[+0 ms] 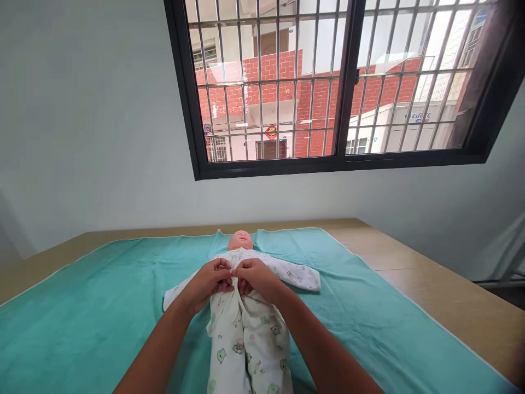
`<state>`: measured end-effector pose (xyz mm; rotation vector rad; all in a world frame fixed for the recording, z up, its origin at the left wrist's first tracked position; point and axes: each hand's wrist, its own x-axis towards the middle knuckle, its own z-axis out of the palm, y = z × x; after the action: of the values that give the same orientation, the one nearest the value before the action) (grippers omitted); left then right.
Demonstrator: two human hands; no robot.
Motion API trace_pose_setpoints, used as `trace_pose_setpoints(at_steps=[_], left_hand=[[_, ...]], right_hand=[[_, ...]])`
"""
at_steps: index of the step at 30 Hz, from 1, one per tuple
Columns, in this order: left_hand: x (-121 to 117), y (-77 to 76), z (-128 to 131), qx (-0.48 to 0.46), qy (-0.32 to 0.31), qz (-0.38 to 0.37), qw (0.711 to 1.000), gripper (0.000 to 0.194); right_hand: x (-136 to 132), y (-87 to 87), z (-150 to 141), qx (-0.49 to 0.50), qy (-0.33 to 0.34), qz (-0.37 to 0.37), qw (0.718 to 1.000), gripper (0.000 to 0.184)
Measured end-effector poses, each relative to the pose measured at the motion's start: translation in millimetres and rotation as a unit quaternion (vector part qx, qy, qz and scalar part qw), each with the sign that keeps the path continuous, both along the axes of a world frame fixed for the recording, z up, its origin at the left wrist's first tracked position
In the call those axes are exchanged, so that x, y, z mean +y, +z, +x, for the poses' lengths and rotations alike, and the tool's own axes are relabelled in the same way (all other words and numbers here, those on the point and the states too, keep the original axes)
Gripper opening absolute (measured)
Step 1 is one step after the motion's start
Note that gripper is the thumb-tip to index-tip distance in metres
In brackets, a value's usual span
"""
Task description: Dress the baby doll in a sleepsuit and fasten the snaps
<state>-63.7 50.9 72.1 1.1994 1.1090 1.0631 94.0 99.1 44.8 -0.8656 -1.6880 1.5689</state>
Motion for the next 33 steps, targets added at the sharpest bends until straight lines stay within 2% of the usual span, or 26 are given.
trace_pose_setpoints(at_steps=[4,10,16,20,25,30,33], left_hand=[[3,-4.2,-2,-0.021,-0.003,0.001,1.0,0.023],[1,-2.3,3,-0.008,0.008,0.003,1.0,0.024],[11,-17.7,1,-0.107,0.027,-0.015,0.994,0.022],[19,-26.1,-1,-0.157,0.034,-0.028,0.987,0.023],[23,-28.7,-1,-0.199,0.04,-0.033,0.979,0.023],[22,-29.0,-2,-0.232,0.02,-0.044,0.972,0.026],[21,-29.7,-3,-0.236,0.009,-0.042,0.971,0.027]], right_hand=[[0,0.2,1,-0.009,0.017,0.013,1.0,0.023],[-5,5.6,6,0.038,0.022,0.0,0.999,0.023],[-1,1.1,7,0.07,0.021,0.019,0.997,0.03],[-3,2.2,6,0.064,0.004,0.035,0.997,0.024],[-10,6.1,-2,0.019,-0.039,0.097,0.994,0.008],[-8,2.1,-8,-0.007,-0.102,0.219,0.97,0.008],[-8,1.2,-6,-0.049,-0.129,0.257,0.956,0.012]])
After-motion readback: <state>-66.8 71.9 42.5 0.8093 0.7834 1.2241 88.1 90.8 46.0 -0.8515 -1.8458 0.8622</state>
